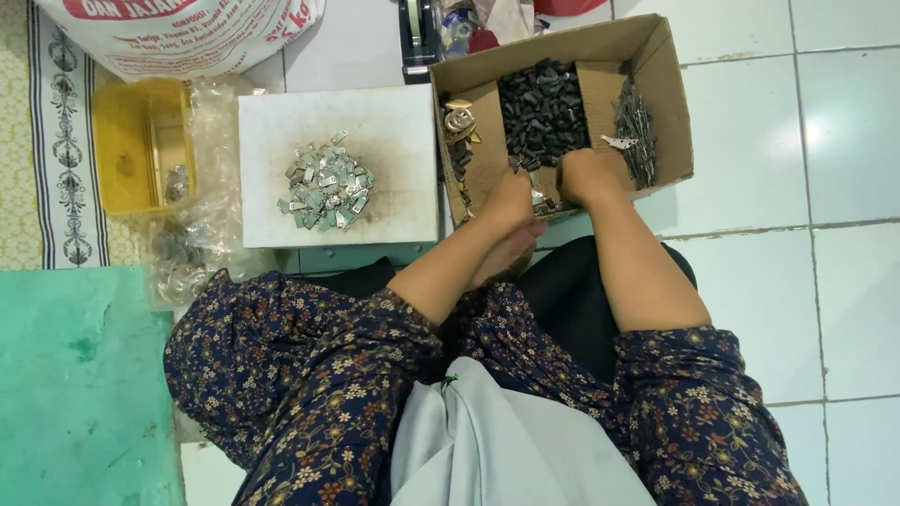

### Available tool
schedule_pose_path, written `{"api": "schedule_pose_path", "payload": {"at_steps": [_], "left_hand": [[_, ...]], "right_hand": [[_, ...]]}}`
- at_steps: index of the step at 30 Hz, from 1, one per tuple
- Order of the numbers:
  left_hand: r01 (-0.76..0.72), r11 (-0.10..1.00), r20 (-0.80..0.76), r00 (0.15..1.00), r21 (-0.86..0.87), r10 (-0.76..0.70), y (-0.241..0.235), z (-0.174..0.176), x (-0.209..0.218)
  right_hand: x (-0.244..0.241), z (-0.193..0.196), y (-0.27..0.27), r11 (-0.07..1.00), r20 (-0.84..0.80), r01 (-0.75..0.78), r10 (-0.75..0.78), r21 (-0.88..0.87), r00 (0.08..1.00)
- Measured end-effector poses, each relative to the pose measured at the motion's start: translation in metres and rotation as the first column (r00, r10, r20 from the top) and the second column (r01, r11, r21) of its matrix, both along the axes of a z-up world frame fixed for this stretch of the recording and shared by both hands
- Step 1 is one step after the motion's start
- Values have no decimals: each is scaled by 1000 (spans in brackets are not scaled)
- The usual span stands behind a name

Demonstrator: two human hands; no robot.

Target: Tying thin strings to small decorative metallic ornaments and placing them into a cardboard box.

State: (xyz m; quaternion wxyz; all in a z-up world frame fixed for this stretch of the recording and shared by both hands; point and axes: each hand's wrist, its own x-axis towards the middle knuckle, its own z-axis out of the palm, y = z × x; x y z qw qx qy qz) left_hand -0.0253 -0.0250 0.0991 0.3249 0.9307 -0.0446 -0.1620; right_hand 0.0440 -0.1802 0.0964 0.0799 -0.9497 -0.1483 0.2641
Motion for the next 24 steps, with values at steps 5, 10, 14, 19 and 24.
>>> {"api": "schedule_pose_path", "payload": {"at_steps": [5, 10, 14, 19, 24], "left_hand": [[149, 981, 34, 987, 128, -154, -3, -135, 47], [211, 946, 111, 963, 245, -244, 5, -72, 29], [211, 947, 77, 969, 242, -235, 7, -68, 23], [195, 943, 101, 968, 268, -228, 7, -93, 27], [209, 935, 82, 967, 285, -241, 9, -72, 22]], "right_hand": [[5, -33, -5, 994, 64, -58, 64, -93, 996], [13, -60, -1, 980, 88, -143, 156, -140, 984], [19, -74, -3, 991, 40, -93, 97, -97, 994], [27, -98, -12, 992, 80, -89, 97, -93, 992], [27, -97, -11, 988, 77, -76, 87, -137, 993]]}}
